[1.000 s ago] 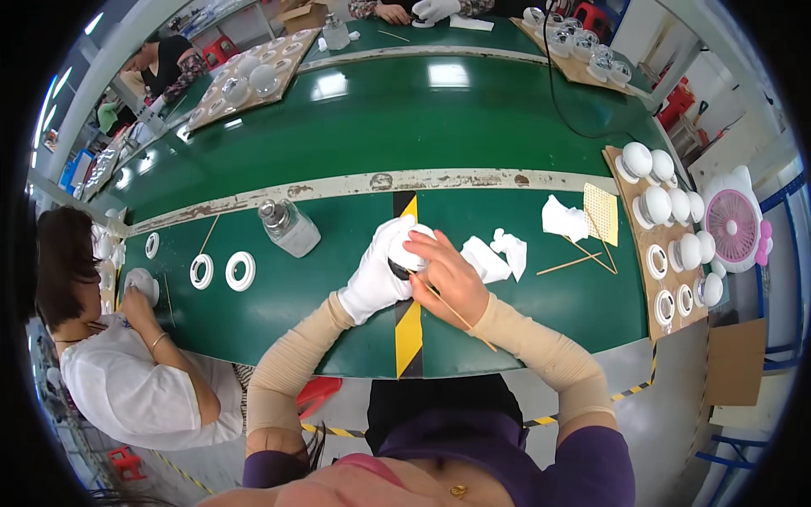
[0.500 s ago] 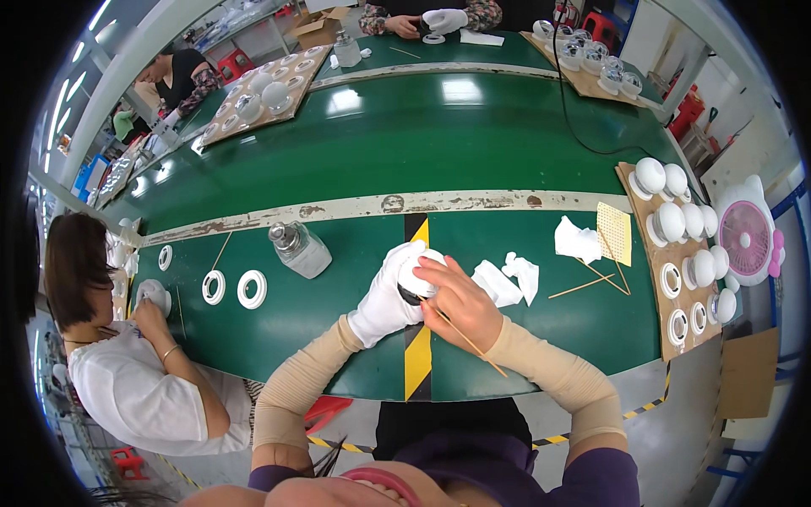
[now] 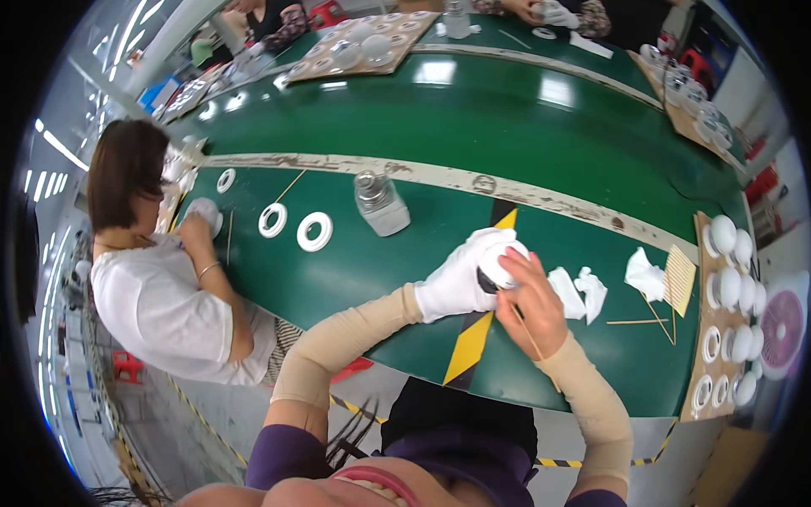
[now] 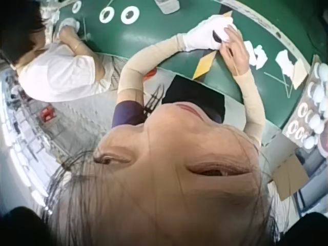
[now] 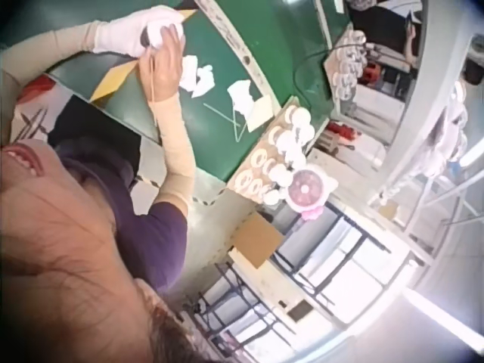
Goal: Cleaning the interior of a white electronic component shell using a wooden swab.
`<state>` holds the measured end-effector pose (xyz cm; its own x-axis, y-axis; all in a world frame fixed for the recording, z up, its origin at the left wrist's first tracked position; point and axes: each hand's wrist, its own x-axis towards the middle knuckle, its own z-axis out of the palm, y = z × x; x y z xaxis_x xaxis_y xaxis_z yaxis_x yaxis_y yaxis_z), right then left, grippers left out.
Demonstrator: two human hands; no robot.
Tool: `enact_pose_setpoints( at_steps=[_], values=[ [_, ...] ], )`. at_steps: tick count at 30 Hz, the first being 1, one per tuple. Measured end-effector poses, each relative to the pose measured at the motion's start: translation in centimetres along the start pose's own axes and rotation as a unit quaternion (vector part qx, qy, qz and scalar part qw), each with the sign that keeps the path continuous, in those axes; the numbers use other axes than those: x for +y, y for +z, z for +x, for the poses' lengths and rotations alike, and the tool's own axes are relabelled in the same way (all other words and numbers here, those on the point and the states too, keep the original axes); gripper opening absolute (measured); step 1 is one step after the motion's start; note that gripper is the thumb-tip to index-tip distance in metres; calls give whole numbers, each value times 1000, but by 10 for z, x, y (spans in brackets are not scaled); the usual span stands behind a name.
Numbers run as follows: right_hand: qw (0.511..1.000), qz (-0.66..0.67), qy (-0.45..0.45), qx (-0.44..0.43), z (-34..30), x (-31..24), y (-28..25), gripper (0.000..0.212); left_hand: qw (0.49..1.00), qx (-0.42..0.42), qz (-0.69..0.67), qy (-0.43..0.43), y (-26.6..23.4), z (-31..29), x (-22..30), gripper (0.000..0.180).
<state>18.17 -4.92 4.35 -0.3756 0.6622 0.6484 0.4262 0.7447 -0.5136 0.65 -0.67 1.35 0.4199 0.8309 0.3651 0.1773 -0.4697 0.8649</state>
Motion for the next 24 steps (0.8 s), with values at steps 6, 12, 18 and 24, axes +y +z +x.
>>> enact_pose_setpoints(
  at_steps=[6,12,18,24],
  values=[
    [1000,-8,-3,-23,-7,-5,2,19,999,18,-30,-14,9,-15,-3,76],
    [998,-34,-47,15,7,3,22,12,997,37,-3,64,-4,-3,-7,65],
    [1000,30,-6,1,-1,15,14,18,998,32,-11,51,-1,0,-21,75],
    [999,42,-2,7,-7,8,13,18,995,31,35,87,1,-9,-21,75]
  ],
)
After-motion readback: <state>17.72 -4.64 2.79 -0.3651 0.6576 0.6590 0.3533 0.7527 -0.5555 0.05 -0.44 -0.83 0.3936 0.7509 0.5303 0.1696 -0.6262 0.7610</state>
